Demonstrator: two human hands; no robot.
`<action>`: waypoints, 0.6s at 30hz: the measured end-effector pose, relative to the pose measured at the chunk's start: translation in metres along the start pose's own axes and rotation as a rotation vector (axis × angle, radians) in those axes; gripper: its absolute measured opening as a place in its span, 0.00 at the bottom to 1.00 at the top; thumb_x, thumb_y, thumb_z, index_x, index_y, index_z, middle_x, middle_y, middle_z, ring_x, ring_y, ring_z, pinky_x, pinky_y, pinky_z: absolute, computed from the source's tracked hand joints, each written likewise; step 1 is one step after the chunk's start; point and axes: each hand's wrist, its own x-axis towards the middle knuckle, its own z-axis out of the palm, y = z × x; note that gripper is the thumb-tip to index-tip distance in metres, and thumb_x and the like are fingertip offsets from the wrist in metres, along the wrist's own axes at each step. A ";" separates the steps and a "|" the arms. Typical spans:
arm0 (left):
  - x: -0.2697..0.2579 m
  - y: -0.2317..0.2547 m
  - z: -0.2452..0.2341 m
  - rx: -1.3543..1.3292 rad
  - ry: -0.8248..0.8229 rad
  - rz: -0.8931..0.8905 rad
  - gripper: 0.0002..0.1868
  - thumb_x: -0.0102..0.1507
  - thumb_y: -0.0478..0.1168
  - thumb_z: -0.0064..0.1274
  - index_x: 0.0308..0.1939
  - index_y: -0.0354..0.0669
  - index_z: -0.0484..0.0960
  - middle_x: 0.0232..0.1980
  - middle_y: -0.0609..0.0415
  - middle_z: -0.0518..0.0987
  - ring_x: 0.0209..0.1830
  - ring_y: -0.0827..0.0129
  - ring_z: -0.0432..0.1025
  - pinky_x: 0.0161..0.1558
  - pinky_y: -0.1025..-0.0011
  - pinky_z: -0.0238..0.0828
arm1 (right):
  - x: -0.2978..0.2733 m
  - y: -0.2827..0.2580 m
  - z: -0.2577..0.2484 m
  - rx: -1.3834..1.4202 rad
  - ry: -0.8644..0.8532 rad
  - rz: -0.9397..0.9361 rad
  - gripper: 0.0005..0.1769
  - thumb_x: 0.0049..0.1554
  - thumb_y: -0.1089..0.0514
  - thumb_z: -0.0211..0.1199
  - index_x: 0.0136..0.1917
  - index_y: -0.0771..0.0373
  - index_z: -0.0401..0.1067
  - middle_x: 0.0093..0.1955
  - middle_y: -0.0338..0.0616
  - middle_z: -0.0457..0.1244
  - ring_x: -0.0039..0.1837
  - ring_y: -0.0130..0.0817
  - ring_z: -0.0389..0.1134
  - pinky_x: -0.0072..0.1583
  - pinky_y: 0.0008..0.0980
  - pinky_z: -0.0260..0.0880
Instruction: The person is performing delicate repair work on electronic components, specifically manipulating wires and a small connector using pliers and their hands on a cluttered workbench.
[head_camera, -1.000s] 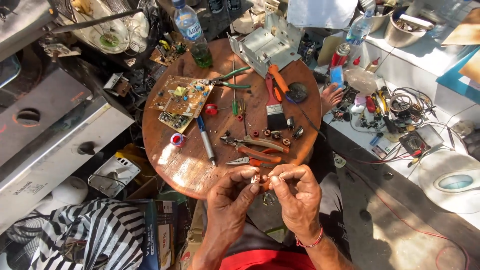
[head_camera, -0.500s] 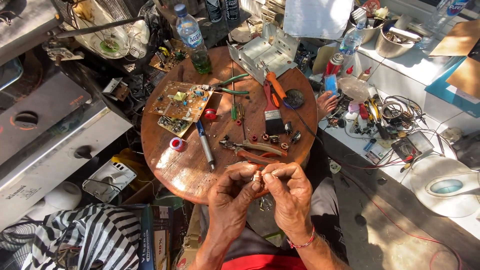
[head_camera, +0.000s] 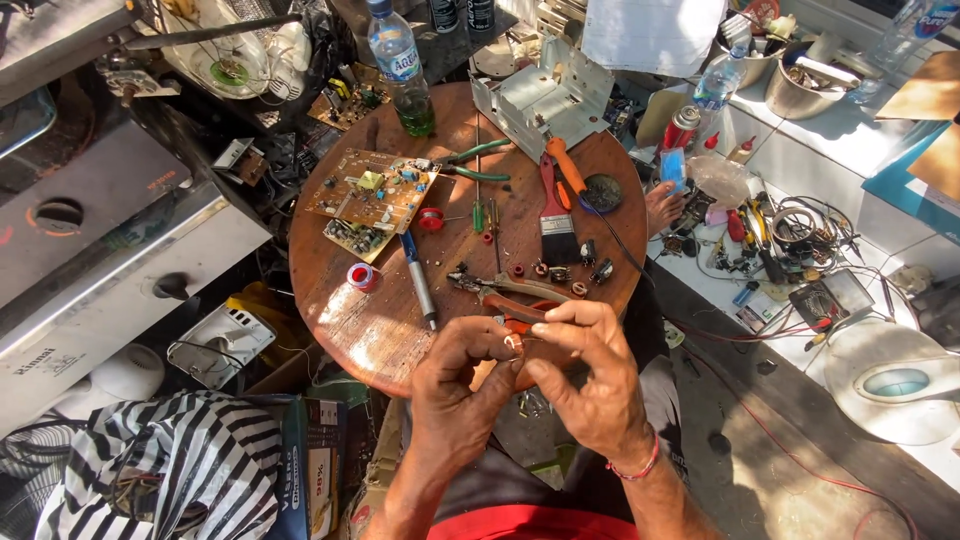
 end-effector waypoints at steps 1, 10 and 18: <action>0.003 0.000 0.000 0.002 0.004 0.000 0.11 0.57 0.24 0.60 0.42 0.38 0.82 0.51 0.56 0.78 0.41 0.76 0.71 0.40 0.79 0.67 | 0.007 -0.008 0.000 0.002 -0.003 -0.001 0.17 0.54 0.54 0.68 0.56 0.59 0.74 0.61 0.46 0.61 0.55 0.32 0.64 0.53 0.27 0.68; 0.010 0.004 -0.002 0.362 0.020 0.219 0.20 0.54 0.24 0.62 0.49 0.35 0.77 0.47 0.51 0.80 0.37 0.70 0.77 0.39 0.74 0.78 | 0.021 -0.011 -0.001 -0.235 -0.077 -0.230 0.10 0.49 0.68 0.68 0.45 0.61 0.75 0.54 0.41 0.65 0.49 0.35 0.68 0.51 0.31 0.71; 0.013 -0.005 -0.011 0.472 0.079 0.228 0.23 0.53 0.24 0.62 0.52 0.35 0.78 0.51 0.48 0.81 0.35 0.72 0.77 0.36 0.75 0.78 | 0.016 -0.003 0.007 -0.102 -0.055 -0.147 0.17 0.49 0.69 0.67 0.53 0.62 0.74 0.54 0.45 0.63 0.54 0.35 0.67 0.55 0.29 0.72</action>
